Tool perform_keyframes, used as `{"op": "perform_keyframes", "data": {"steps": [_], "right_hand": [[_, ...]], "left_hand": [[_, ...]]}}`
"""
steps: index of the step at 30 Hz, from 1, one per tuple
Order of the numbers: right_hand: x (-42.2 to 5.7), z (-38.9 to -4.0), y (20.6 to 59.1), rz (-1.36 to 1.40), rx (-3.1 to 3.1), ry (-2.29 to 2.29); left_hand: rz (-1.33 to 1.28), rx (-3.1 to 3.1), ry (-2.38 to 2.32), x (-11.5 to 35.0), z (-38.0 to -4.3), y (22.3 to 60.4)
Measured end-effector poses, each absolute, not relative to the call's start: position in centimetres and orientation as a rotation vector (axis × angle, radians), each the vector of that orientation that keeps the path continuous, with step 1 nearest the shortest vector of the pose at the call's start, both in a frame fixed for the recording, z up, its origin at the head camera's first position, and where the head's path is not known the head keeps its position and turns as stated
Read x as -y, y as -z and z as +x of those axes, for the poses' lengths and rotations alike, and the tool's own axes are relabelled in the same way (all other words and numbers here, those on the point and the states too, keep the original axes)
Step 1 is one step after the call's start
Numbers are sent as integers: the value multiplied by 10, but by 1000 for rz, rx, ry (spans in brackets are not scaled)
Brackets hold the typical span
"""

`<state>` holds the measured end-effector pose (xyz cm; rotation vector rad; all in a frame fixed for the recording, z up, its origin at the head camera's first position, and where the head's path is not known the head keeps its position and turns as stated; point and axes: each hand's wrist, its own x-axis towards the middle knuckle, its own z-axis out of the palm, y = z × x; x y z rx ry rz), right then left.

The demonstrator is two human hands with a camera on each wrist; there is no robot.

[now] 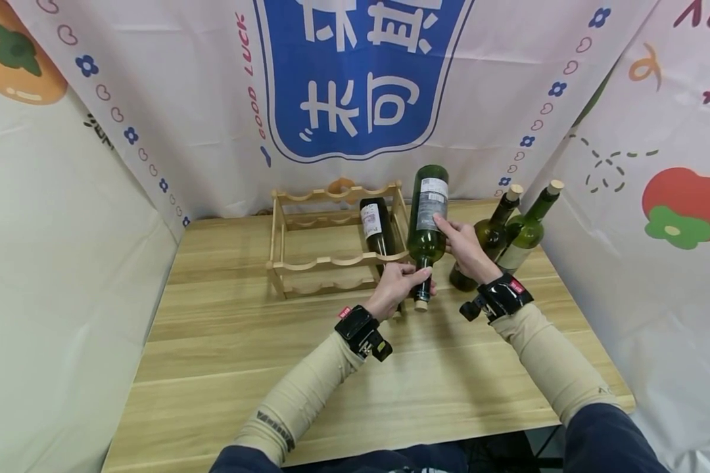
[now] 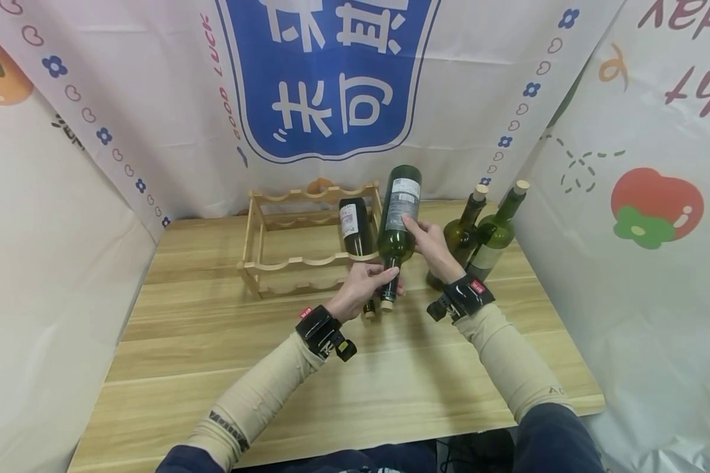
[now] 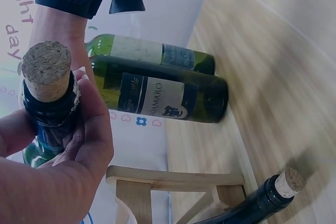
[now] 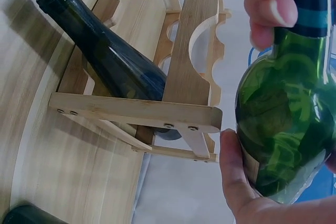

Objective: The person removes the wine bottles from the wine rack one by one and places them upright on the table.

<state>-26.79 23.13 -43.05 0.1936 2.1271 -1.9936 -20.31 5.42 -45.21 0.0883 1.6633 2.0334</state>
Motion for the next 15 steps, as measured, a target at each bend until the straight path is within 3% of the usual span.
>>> {"op": "perform_keyframes", "data": {"steps": [15], "right_hand": [[-235,-255,427,104,-2328,1876]], "left_hand": [[73,-1589,-2098,-59,-204,452]]}}
